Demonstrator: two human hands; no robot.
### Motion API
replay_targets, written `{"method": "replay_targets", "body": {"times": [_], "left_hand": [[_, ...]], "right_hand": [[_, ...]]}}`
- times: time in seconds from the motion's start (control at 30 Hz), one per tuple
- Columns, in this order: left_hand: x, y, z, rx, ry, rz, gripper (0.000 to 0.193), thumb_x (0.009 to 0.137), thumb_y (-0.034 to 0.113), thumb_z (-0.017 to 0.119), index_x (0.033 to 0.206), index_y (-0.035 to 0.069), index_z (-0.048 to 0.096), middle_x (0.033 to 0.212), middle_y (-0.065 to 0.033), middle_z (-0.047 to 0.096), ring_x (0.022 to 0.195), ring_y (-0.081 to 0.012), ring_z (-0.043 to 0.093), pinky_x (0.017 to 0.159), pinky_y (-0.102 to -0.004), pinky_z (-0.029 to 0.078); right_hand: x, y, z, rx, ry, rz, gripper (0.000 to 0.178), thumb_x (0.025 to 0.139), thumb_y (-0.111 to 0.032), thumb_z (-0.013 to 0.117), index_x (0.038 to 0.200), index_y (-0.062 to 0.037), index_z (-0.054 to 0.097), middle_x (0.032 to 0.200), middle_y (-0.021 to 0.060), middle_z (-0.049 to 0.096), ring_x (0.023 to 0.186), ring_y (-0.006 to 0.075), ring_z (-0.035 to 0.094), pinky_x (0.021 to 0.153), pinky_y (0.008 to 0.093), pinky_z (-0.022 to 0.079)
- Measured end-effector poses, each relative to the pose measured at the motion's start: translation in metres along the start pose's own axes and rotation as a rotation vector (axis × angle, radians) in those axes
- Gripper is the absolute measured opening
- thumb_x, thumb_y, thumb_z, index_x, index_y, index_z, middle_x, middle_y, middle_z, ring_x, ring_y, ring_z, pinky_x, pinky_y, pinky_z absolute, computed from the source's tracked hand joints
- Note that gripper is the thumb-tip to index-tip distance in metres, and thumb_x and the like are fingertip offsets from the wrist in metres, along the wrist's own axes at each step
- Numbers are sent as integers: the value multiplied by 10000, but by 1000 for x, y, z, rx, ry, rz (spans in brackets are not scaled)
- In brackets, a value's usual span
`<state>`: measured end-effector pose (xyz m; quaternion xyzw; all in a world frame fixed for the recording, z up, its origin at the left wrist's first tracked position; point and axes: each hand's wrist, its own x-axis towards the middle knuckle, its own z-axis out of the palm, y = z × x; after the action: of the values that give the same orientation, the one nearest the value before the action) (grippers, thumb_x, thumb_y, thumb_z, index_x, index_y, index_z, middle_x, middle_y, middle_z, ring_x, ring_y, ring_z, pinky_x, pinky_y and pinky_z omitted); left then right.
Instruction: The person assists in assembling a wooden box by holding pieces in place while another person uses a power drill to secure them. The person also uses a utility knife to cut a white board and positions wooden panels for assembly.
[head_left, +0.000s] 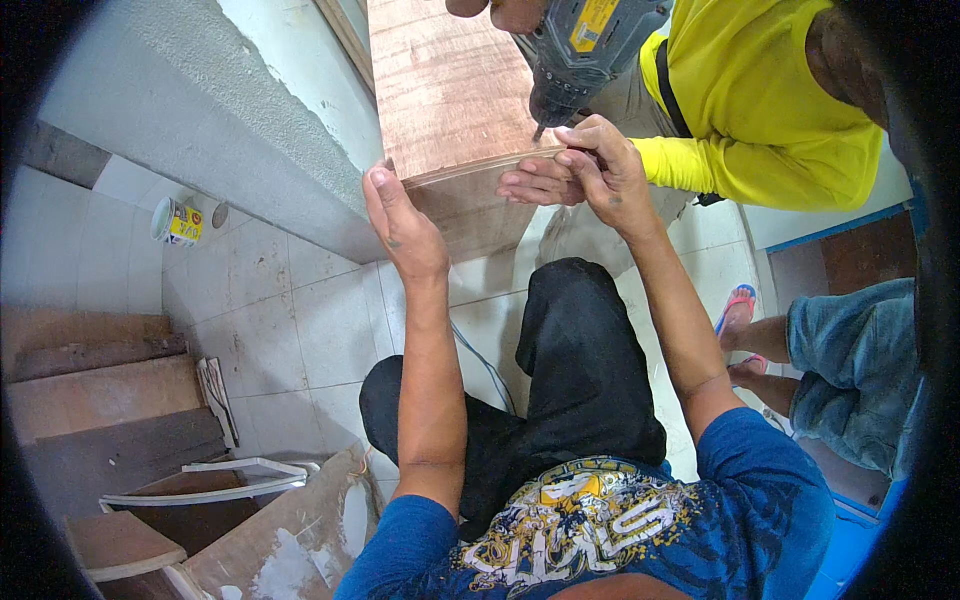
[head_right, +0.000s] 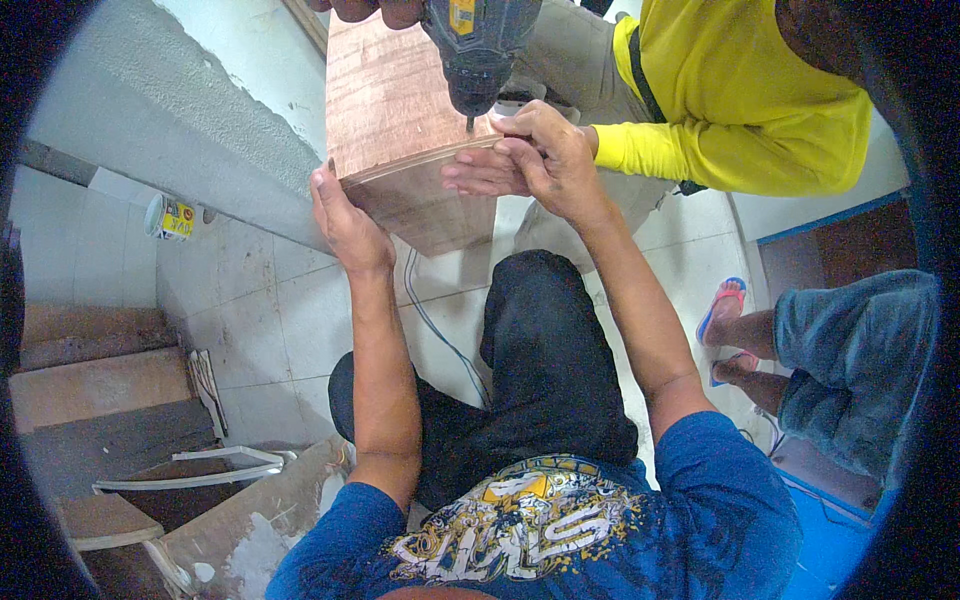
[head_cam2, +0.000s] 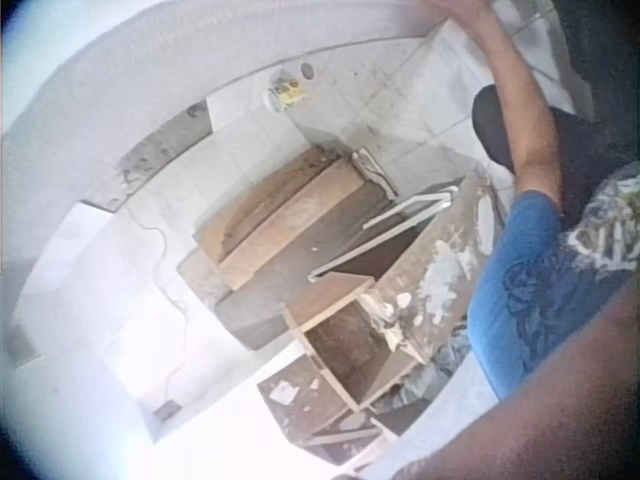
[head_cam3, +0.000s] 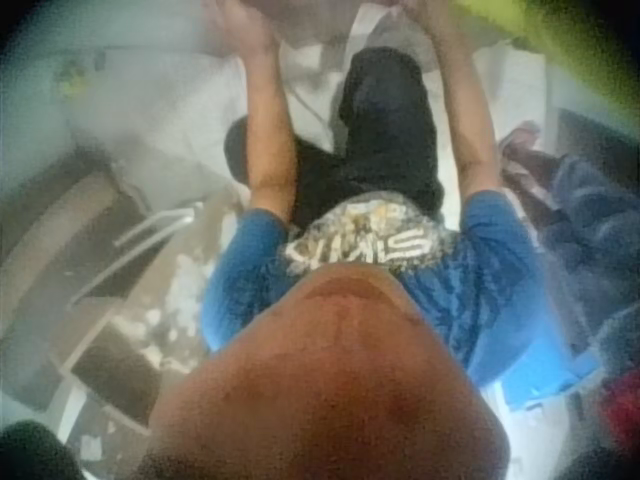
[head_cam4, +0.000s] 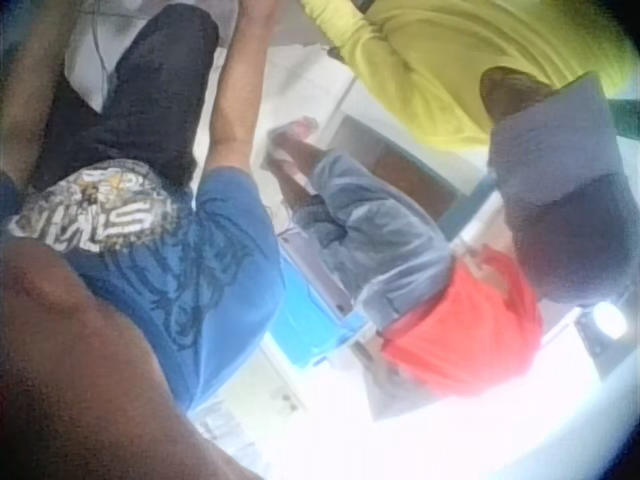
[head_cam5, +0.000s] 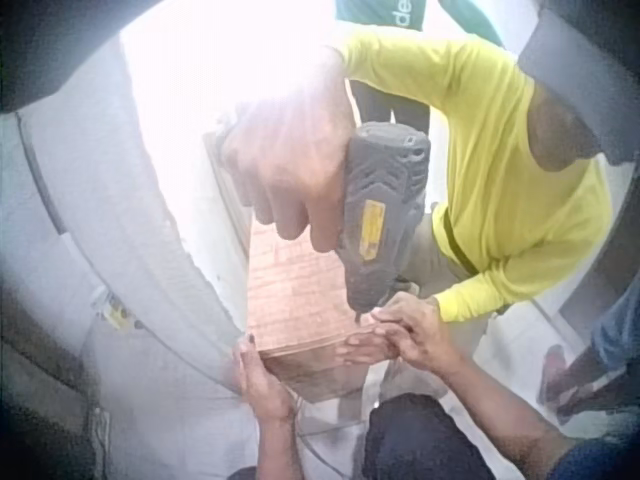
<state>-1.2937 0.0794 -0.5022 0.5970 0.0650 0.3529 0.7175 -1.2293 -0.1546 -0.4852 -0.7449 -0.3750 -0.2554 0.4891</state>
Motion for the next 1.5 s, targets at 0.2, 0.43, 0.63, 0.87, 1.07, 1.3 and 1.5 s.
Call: {"method": "replay_targets", "body": {"times": [0.2, 0.43, 0.63, 0.87, 1.07, 1.3, 1.5], "left_hand": [[7, 2, 1, 212, -16, 11, 519, 1098, 402, 369, 1215, -59, 577, 1117, -183, 630, 1067, -262, 590, 967, -384, 442], [9, 0, 1, 226, -16, 62, 443, 1088, 317, 392, 1178, -70, 589, 1014, -183, 654, 954, -255, 608, 887, -378, 474], [10, -2, 1, 204, -25, 118, 441, 1083, 309, 396, 1182, -77, 585, 1015, -182, 657, 954, -247, 608, 888, -378, 475], [14, -7, -1, 224, -23, 113, 471, 1085, 345, 380, 1192, -66, 585, 1048, -195, 658, 978, -274, 617, 905, -390, 472], [13, -3, -2, 294, -36, 81, 499, 1090, 374, 365, 1229, -58, 574, 1076, -198, 652, 1018, -284, 622, 927, -397, 469], [6, -7, -6, 102, -67, 81, 658, 1066, 547, 402, 1289, -52, 559, 1223, -165, 629, 1151, -249, 575, 1035, -378, 422], [6, -15, -23, -193, -128, 126, 477, 990, 333, 673, 1284, -34, 597, 1196, -126, 659, 1110, -183, 603, 1000, -334, 463]], "right_hand": [[-2, 2, 3, 30, 27, 26, 210, 845, 65, 695, 1046, 4, 680, 906, 144, 681, 815, 249, 688, 726, 326, 543], [1, -5, 2, -86, 5, -3, 211, 834, 78, 680, 1029, 0, 669, 901, 145, 683, 816, 251, 692, 715, 329, 538], [-1, 0, 7, -38, 24, -23, 239, 836, 124, 633, 1045, 9, 642, 882, 143, 649, 784, 246, 658, 703, 338, 520], [-1, 1, 11, -25, 25, -5, 257, 838, 139, 616, 1064, 19, 632, 871, 142, 625, 772, 248, 631, 706, 342, 505], [1, 1, 9, -53, 5, -17, 256, 846, 136, 611, 1071, 16, 631, 888, 144, 625, 792, 248, 624, 727, 339, 500], [-1, 4, 6, 9, -40, 29, 260, 889, 70, 639, 1140, 7, 642, 914, 120, 631, 846, 228, 625, 770, 327, 502], [-5, -4, 0, 126, -91, 188, 301, 909, -4, 667, 1208, -16, 645, 1101, 117, 620, 963, 203, 629, 858, 320, 516]]}}
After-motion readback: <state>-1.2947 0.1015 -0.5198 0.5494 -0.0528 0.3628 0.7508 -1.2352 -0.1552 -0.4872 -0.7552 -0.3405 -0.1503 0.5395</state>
